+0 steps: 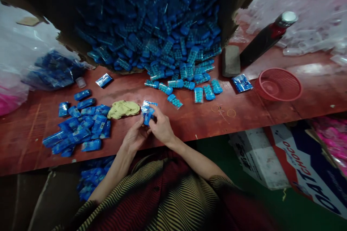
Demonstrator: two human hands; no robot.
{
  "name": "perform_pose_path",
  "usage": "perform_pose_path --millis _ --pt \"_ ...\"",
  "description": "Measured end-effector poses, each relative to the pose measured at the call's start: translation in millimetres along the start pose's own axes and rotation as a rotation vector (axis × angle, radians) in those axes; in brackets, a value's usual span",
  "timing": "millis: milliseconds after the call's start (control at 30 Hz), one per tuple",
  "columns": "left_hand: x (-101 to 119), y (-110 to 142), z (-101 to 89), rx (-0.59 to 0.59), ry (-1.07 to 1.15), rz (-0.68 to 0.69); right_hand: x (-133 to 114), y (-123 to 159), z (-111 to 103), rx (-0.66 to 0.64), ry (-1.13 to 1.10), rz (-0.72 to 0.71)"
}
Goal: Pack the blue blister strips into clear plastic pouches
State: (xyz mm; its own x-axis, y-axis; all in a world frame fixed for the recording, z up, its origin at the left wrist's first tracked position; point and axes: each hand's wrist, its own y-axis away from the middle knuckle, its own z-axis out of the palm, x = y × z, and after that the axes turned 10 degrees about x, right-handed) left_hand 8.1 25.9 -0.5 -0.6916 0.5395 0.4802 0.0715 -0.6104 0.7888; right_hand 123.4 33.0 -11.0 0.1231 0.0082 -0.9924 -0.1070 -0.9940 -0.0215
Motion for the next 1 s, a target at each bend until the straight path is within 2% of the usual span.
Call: perform_pose_path --millis 67,100,167,233,300,400,467,533,633,733,867,933,1000 --pt "1.6 0.1 1.8 0.032 -0.014 -0.038 2.9 -3.8 -1.2 -0.074 -0.122 0.176" --pt "2.5 0.3 2.6 0.047 -0.01 -0.056 3.3 -6.3 -3.7 -0.109 -0.145 0.216" --pt "4.2 0.7 3.5 0.065 0.007 -0.085 0.7 -12.8 -12.3 -0.175 -0.079 0.145" --pt "5.4 1.1 3.0 0.076 0.015 -0.115 -5.1 -22.1 -24.7 -0.198 0.155 -0.043" --pt "5.9 1.2 1.2 0.088 0.02 -0.143 -10.4 -34.5 -37.4 -0.143 0.522 -0.169" --pt "5.3 0.9 -1.6 0.091 0.03 -0.164 -10.9 -55.3 -49.3 -0.023 1.014 -0.135" --pt "4.8 0.7 -2.1 0.075 0.04 -0.17 -6.6 -66.9 -51.5 -0.04 1.159 -0.09" --pt "4.4 0.5 -1.7 0.062 0.05 -0.176 -1.9 -75.7 -52.1 -0.091 1.187 -0.089" --pt "4.0 -0.2 -0.9 0.061 0.054 -0.17 1.5 -84.3 -55.9 -0.132 1.013 -0.078" --pt "2.4 -2.1 -1.2 0.064 0.064 -0.133 -0.2 -84.6 -63.3 -0.137 0.556 0.094" --pt "-0.3 -5.7 -1.3 0.069 0.076 -0.096 -5.6 -66.1 -67.7 -0.202 -0.177 0.363" --pt "-0.9 -7.1 -0.7 0.07 0.08 -0.085 -7.5 -53.7 -66.1 -0.25 -0.417 0.404" --pt "-0.8 -7.9 -0.1 0.067 0.073 -0.085 -8.0 -44.2 -62.9 -0.276 -0.531 0.411"
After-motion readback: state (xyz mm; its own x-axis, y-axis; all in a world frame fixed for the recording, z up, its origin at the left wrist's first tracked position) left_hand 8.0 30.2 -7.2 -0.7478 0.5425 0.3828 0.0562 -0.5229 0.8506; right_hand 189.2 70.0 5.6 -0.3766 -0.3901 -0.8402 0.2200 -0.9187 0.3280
